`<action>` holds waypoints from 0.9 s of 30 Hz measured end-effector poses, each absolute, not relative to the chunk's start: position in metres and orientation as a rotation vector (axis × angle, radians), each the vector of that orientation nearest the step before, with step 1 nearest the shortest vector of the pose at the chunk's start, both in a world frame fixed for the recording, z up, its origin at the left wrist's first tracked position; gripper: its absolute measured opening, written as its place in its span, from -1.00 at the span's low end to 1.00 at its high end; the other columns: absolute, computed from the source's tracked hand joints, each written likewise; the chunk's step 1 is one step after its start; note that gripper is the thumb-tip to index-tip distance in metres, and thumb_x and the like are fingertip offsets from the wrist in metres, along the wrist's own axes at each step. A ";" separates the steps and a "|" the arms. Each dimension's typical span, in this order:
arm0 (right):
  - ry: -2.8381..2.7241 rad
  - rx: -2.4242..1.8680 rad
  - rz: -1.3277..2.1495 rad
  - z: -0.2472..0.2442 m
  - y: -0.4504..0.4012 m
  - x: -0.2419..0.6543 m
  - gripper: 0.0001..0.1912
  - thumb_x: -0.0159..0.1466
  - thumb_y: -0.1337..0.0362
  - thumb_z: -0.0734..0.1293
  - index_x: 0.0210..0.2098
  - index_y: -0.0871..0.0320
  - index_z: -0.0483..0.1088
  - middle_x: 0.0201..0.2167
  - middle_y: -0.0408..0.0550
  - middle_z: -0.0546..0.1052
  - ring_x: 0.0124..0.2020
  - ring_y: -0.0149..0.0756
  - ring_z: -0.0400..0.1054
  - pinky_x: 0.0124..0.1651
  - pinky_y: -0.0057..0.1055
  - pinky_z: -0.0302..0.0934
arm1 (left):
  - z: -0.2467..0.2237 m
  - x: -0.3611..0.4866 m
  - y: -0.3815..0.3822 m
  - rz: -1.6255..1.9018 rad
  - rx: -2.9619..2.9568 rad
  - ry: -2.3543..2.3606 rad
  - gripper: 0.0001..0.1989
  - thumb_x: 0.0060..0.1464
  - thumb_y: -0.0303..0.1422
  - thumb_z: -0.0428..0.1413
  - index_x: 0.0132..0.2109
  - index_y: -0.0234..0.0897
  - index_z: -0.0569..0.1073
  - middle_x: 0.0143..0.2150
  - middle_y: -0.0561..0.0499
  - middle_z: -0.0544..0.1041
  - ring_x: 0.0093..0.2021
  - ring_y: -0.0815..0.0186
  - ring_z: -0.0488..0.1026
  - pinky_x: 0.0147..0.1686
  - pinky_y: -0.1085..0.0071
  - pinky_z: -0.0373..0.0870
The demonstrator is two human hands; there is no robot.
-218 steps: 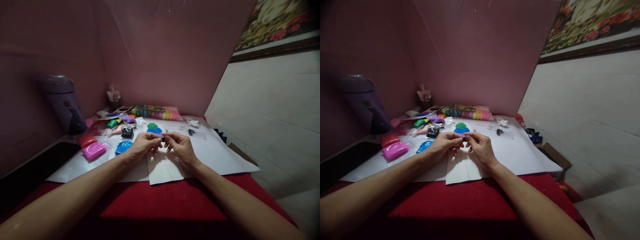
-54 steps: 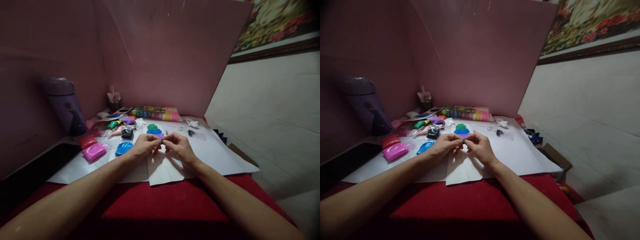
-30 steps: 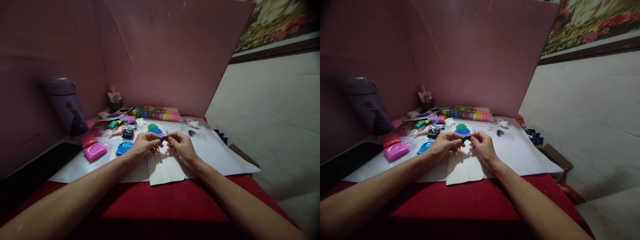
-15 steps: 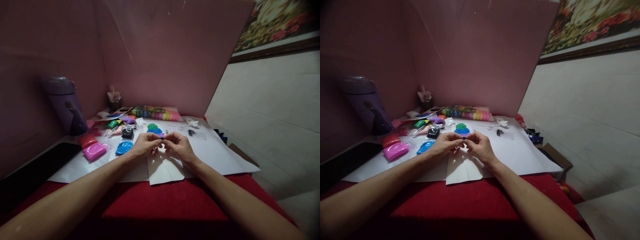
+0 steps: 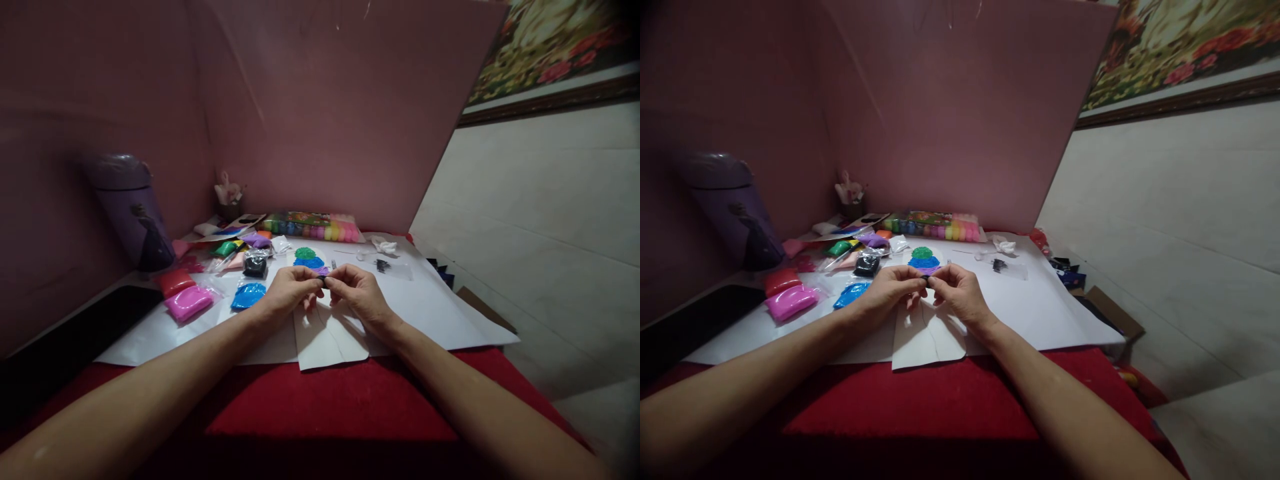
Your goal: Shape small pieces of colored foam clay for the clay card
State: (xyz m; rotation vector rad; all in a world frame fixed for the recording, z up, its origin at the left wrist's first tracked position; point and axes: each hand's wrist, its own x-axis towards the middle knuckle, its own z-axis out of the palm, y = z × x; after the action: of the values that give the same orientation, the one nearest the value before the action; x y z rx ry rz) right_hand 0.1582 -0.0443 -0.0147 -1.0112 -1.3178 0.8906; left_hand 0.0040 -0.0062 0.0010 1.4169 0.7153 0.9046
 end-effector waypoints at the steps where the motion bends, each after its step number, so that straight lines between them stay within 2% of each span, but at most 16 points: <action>1: -1.306 -1.017 0.888 -0.015 -0.044 0.158 -0.75 0.07 0.14 0.46 -0.46 0.19 0.41 -0.61 -0.22 0.44 -0.62 -0.45 0.31 -0.53 -0.48 0.23 | 0.000 0.004 -0.006 0.923 1.387 0.717 -0.92 -0.11 -0.46 0.17 -0.47 -0.37 0.41 -0.59 0.05 0.46 -0.71 0.49 0.29 -0.67 0.53 0.20; 6: -1.204 -1.058 0.848 -0.014 -0.043 0.158 -0.79 0.04 0.20 0.45 -0.50 0.19 0.39 -0.67 -0.26 0.38 -0.67 -0.47 0.27 -0.57 -0.49 0.25 | 0.000 0.004 -0.003 1.020 1.303 0.761 -0.91 -0.10 -0.45 0.17 -0.47 -0.38 0.41 -0.61 0.04 0.45 -0.73 0.49 0.27 -0.71 0.54 0.17; 10: -1.121 -1.093 0.810 -0.013 -0.044 0.160 -0.82 0.02 0.24 0.44 -0.50 0.18 0.39 -0.65 -0.25 0.39 -0.65 -0.47 0.27 -0.59 -0.50 0.24 | 0.002 0.002 -0.001 1.084 1.242 0.801 -0.93 -0.11 -0.47 0.18 -0.45 -0.39 0.43 -0.57 0.03 0.47 -0.69 0.49 0.29 -0.70 0.54 0.19; 21: -1.220 -1.068 0.830 -0.016 -0.044 0.163 -0.68 0.10 0.04 0.44 -0.41 0.19 0.42 -0.62 -0.20 0.43 -0.64 -0.44 0.32 -0.55 -0.47 0.25 | -0.001 0.000 -0.003 0.887 1.308 0.689 -0.73 -0.10 -0.42 0.27 -0.19 -0.44 0.55 -0.46 -0.01 0.50 -0.61 0.47 0.34 -0.61 0.49 0.26; 27: -1.341 -0.985 0.862 -0.016 -0.045 0.159 -0.70 0.05 0.09 0.48 -0.41 0.18 0.44 -0.54 -0.17 0.47 -0.54 -0.42 0.33 -0.49 -0.46 0.29 | 0.003 0.000 -0.006 0.857 1.421 0.697 -0.84 -0.09 -0.40 0.27 -0.37 -0.45 0.54 -0.55 0.02 0.47 -0.66 0.50 0.30 -0.61 0.52 0.19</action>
State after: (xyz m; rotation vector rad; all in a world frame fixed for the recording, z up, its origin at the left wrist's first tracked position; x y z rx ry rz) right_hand 0.1593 -0.0452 -0.0158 -0.9845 -1.3408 0.8624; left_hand 0.0005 -0.0062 0.0030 1.4207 0.6975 0.8565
